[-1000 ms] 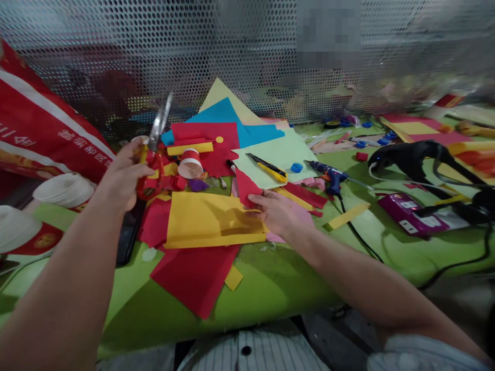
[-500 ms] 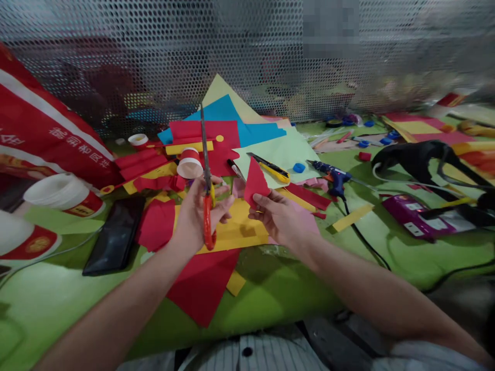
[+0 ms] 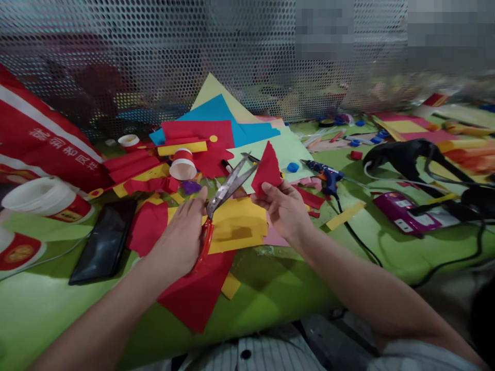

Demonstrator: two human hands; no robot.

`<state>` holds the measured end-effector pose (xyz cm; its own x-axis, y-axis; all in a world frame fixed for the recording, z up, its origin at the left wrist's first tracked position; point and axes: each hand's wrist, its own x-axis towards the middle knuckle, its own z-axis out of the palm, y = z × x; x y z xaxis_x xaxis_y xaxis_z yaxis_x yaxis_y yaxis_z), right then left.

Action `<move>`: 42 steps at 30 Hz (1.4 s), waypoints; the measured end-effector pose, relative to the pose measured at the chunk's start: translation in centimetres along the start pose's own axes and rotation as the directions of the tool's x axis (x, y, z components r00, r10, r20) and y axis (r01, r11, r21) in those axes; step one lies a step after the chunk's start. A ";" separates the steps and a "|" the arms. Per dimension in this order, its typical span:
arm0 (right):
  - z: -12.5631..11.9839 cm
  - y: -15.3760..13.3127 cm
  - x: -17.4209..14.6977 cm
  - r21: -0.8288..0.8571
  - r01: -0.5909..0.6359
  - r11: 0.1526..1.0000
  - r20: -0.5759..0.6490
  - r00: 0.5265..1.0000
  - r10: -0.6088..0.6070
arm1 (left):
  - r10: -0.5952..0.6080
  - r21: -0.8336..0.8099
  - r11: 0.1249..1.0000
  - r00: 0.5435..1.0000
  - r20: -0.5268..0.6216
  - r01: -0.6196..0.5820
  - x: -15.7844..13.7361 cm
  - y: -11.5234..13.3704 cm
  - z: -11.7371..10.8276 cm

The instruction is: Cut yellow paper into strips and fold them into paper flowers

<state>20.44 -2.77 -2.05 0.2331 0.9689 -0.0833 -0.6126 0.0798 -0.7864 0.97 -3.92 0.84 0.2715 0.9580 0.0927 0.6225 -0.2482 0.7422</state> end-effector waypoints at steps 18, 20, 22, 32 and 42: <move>-0.1 1.2 -0.7 -0.108 -0.004 0.994 0.052 0.999 0.010 | -0.016 0.373 0.922 0.954 0.298 -0.101 0.0 -0.2 0.5; -0.1 1.2 -0.8 -0.109 0.005 0.994 0.061 0.998 0.002 | -0.027 0.374 0.923 0.955 0.297 -0.090 0.1 -0.1 0.6; -0.1 1.2 -0.8 -0.120 0.013 0.993 0.065 0.998 -0.005 | -0.029 0.366 0.927 0.955 0.297 -0.086 0.1 -0.1 0.6; -0.1 1.3 -0.9 -0.139 0.016 0.990 0.039 0.999 -0.011 | -0.038 0.375 0.923 0.948 0.315 -0.087 0.2 -0.5 1.2; -0.1 1.2 -0.6 -0.203 -0.060 0.977 0.065 0.995 0.074 | -0.047 0.360 0.929 0.943 0.330 -0.080 0.3 -0.6 0.8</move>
<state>19.63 -3.28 -3.05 0.1375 0.9853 -0.1016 -0.4590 -0.0275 -0.8880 1.24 -3.59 -0.09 0.4691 0.8674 -0.1660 0.8213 -0.3593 0.4431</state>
